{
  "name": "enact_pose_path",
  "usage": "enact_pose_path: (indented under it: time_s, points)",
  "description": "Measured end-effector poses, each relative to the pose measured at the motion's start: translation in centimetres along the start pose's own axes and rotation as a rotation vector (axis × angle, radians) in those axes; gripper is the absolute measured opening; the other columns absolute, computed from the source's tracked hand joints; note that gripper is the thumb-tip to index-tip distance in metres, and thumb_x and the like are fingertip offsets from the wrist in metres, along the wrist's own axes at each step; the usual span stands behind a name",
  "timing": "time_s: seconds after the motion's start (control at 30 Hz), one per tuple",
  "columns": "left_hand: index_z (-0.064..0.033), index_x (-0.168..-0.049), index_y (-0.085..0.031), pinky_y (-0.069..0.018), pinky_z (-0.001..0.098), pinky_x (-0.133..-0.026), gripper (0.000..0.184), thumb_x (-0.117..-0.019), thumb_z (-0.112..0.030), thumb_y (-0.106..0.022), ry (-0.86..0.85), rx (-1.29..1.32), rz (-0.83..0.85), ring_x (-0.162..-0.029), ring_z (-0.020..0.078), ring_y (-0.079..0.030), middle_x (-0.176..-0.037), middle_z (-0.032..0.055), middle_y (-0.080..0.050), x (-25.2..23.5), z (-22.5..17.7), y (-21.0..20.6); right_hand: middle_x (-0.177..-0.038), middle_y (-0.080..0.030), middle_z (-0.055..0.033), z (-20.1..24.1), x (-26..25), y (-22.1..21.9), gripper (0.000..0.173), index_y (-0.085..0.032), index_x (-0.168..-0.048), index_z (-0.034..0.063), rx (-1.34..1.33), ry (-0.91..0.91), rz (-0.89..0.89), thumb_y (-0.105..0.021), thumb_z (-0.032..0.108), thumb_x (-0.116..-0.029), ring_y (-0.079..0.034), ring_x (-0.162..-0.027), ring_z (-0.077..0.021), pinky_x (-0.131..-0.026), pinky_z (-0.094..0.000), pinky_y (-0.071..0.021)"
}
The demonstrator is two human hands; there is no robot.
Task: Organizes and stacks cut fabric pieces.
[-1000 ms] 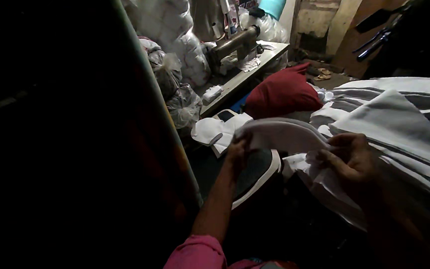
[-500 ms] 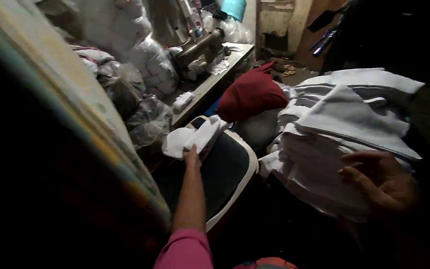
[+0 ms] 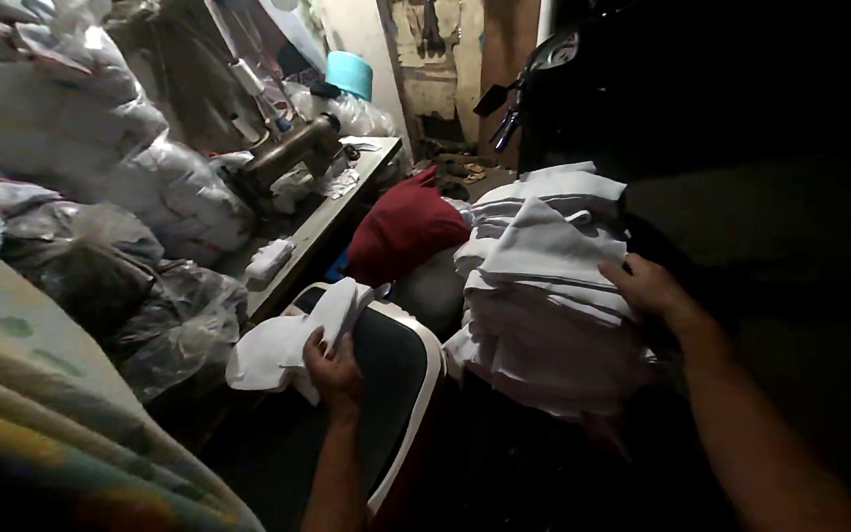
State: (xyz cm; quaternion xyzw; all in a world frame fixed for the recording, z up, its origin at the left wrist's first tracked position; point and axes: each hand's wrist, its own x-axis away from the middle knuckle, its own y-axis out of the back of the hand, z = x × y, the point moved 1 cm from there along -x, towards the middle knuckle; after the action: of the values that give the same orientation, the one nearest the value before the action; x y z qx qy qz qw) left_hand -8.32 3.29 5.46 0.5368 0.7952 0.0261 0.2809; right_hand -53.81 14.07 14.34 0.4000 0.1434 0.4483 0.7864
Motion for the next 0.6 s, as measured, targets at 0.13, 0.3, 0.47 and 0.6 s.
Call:
enact_pose_path:
  time_s: [0.13, 0.3, 0.47, 0.6]
  points:
    - [0.0064, -0.122, -0.065, -0.0414, 0.0512, -0.111, 0.038, -0.0956, -0.021, -0.066, -0.332, 0.042, 0.293, -0.129, 0.0365, -0.055, -0.134, 0.0251, -0.061, -1.9, -8.4, -5.6, -0.135, -0.05, -0.037, 1.8, 2.2, 0.0, 0.05, -0.058, -0.128, -0.01, 0.067, 0.054, -0.188, -0.067, 0.031, -0.1005, -0.047, -0.13, -0.0527, -0.108, -0.0653, -0.039]
    - [-0.0063, -0.122, -0.072, -0.0396, 0.0643, -0.107, 0.046, -0.0984, -0.046, -0.064, -0.259, -0.229, 0.687, -0.129, 0.0462, -0.051, -0.134, 0.0241, -0.06, -2.0, -17.7, -14.7, -0.125, -0.062, -0.0317, 2.2, 6.4, -6.2, 0.045, -0.068, -0.12, -0.0036, 0.259, 0.608, -0.672, -0.064, 0.034, -0.0951, -0.055, -0.121, -0.0548, -0.103, -0.0707, -0.0371]
    - [-0.0044, -0.123, -0.07, -0.0403, 0.0647, -0.106, 0.06, -0.0902, -0.055, -0.072, -0.148, -0.391, 0.788, -0.133, 0.045, -0.048, -0.134, 0.0251, -0.059, -1.8, -20.2, -19.6, -0.141, -0.059, -0.0258, -0.4, 8.3, -11.7, 0.048, -0.063, -0.136, 0.0063, 0.315, 0.773, -0.671, -0.051, 0.032, -0.0977, -0.052, -0.134, -0.0493, -0.113, -0.0684, -0.032]
    - [0.0033, -0.129, -0.061, -0.0514, 0.0588, -0.097, 0.048, -0.0924, -0.024, -0.075, -0.212, -0.262, 0.944, -0.115, 0.0422, -0.064, -0.12, 0.0277, -0.066, -1.7, -22.6, -18.5, -0.142, -0.059, -0.0262, -0.5, 9.5, -11.7, 0.046, -0.062, -0.138, 0.003, 0.351, 0.693, -0.635, -0.048, 0.028, -0.1022, -0.052, -0.134, -0.0505, -0.113, -0.0686, -0.0327]
